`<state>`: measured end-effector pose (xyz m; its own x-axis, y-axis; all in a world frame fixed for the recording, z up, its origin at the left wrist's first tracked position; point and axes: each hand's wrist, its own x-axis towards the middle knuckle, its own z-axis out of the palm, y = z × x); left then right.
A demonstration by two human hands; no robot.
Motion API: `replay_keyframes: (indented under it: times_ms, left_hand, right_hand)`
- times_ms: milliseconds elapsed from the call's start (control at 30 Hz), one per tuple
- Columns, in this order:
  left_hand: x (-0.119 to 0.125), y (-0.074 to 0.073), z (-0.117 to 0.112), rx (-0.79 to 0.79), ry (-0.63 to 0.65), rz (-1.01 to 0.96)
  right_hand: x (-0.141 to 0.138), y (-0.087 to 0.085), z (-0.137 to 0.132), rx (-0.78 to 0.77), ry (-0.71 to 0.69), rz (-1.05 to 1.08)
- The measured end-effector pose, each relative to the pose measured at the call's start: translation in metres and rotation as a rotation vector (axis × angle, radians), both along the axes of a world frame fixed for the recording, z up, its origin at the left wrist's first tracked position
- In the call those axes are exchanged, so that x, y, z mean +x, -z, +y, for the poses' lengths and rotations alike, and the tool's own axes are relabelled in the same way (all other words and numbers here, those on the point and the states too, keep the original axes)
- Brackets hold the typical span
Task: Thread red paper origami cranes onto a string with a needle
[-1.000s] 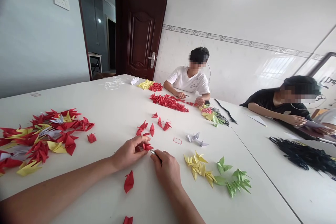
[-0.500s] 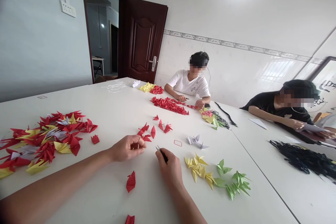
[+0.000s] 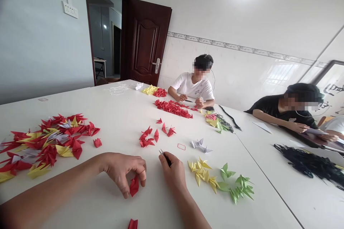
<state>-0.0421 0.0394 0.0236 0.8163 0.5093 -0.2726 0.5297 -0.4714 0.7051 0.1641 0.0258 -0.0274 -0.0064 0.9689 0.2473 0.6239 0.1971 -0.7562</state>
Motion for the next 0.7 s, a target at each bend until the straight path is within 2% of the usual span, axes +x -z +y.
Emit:
replay_keyframes:
  times_ms: [100, 233, 333, 433, 700]
  left_hand:
    - [0.003, 0.008, 0.000, -0.037, -0.045, -0.031]
    - [0.008, 0.023, 0.004, -0.175, -0.261, -0.216]
    - [0.014, 0.032, 0.007, -0.109, -0.426, -0.399]
    - [0.020, 0.037, 0.009, -0.020, -0.519, -0.514]
    - [0.022, 0.046, 0.014, 0.051, -0.621, -0.517]
  right_hand:
    - [0.000, 0.000, 0.000, 0.003, 0.000, -0.006]
    - [0.000, 0.000, 0.000, 0.022, -0.001, -0.021]
    - [-0.001, 0.000, 0.001, 0.023, -0.015, -0.027]
    - [-0.001, 0.000, 0.000, 0.022, -0.021, -0.018]
    - [0.000, 0.002, -0.001, 0.048, -0.043, -0.034]
